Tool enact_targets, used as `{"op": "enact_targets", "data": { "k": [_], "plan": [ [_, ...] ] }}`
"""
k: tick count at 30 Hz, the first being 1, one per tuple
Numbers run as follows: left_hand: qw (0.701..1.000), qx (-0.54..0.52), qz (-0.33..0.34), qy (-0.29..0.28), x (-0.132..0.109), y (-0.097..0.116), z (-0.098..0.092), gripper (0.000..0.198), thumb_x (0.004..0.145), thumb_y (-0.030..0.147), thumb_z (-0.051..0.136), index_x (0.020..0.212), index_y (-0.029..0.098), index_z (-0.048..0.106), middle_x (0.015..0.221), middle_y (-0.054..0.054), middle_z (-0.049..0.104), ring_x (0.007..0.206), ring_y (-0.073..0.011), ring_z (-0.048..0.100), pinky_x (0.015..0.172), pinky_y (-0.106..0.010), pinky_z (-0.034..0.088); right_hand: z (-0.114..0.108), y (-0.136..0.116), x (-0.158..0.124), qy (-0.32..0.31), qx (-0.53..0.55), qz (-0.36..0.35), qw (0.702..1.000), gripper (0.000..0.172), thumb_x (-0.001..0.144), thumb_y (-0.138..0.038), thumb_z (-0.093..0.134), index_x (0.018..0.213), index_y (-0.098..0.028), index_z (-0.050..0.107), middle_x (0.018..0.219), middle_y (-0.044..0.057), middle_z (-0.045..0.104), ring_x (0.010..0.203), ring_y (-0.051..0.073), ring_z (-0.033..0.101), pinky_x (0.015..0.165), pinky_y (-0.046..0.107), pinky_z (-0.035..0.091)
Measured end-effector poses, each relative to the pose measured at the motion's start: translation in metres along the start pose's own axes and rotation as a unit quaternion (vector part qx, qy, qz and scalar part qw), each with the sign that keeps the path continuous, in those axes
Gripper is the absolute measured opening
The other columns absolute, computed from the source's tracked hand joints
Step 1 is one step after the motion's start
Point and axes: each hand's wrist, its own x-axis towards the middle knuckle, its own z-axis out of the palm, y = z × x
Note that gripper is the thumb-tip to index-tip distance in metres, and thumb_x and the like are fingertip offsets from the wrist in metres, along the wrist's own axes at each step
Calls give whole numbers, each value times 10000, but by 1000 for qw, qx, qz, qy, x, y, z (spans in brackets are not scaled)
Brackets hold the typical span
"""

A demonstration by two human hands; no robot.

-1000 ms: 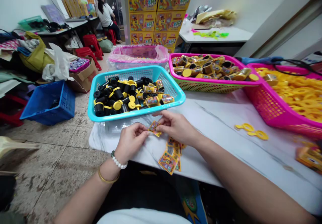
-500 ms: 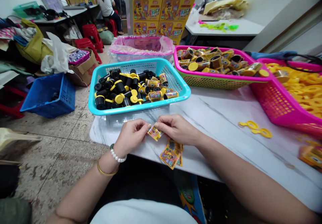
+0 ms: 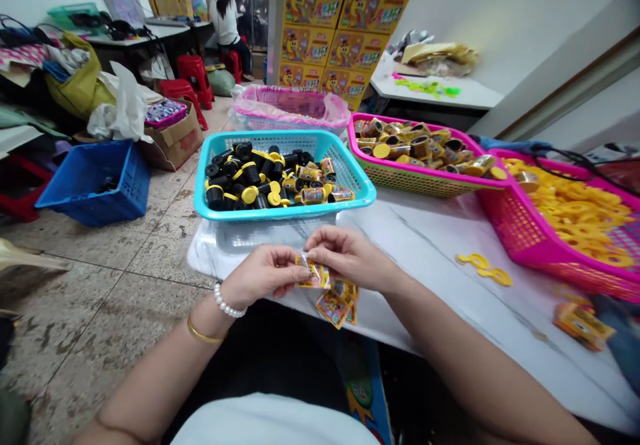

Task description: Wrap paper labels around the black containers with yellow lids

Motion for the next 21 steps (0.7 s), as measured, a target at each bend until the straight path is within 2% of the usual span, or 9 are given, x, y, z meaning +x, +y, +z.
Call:
{"op": "enact_targets", "data": {
  "k": [2,3,6,8,10,13,15,18,21],
  "plan": [
    [999,-29,0,17,-5,-3,1,452,640,517,866,686,140,620,480,49,538,381,-37,410,372,-159,277,2,-6,-6,31,23,-5,999,363,826,-499,739,989,-201,611,541,-92,520,413,67,436,414,196,362],
    [997,-57,11,45,-6,-4,3,462,628,522,872,676,142,614,471,53,531,374,-36,402,368,-160,270,4,-8,-9,58,41,-8,997,409,831,-512,736,1065,-205,603,588,-77,559,443,79,489,430,203,400],
    [974,-149,68,154,-8,-9,9,487,601,540,881,675,137,618,478,44,550,372,-38,416,367,-165,276,19,-8,-21,159,110,-20,981,564,810,-609,727,1182,-205,593,871,44,689,699,163,671,517,245,509],
    [959,-187,93,191,-8,-13,16,504,591,555,880,649,135,609,484,33,564,375,-42,427,370,-171,285,35,-1,-27,199,137,-17,970,569,782,-646,736,1117,-198,629,952,89,700,771,186,678,546,260,524],
    [959,-197,94,180,-7,-15,25,514,599,574,869,634,135,603,492,22,574,380,-49,435,376,-180,300,53,9,-29,207,146,-9,967,469,790,-622,740,961,-195,647,820,51,679,635,140,604,545,260,503],
    [967,-164,100,166,-10,-17,35,502,647,595,833,693,138,632,491,31,557,397,-65,439,389,-195,323,70,21,-27,289,154,-28,944,401,866,-599,658,795,-210,585,649,-11,568,522,110,473,489,248,422],
    [959,-124,138,214,-17,-14,37,451,709,568,806,790,148,662,520,41,551,434,-78,454,412,-201,348,72,24,-26,347,116,-46,930,413,918,-597,583,752,-222,545,602,-27,502,514,119,447,473,251,389],
    [926,-39,233,295,-30,-5,34,307,821,465,748,848,167,681,664,5,619,574,-104,541,517,-212,434,70,21,-29,350,36,-38,935,442,961,-602,507,734,-224,533,581,-32,470,512,126,438,472,259,370],
    [898,66,305,312,-38,3,31,225,882,374,704,785,171,703,753,-29,653,686,-127,585,601,-224,465,69,16,-33,343,-29,-35,938,462,965,-593,509,685,-226,494,583,-29,470,532,131,448,486,263,370]
  ]
}}
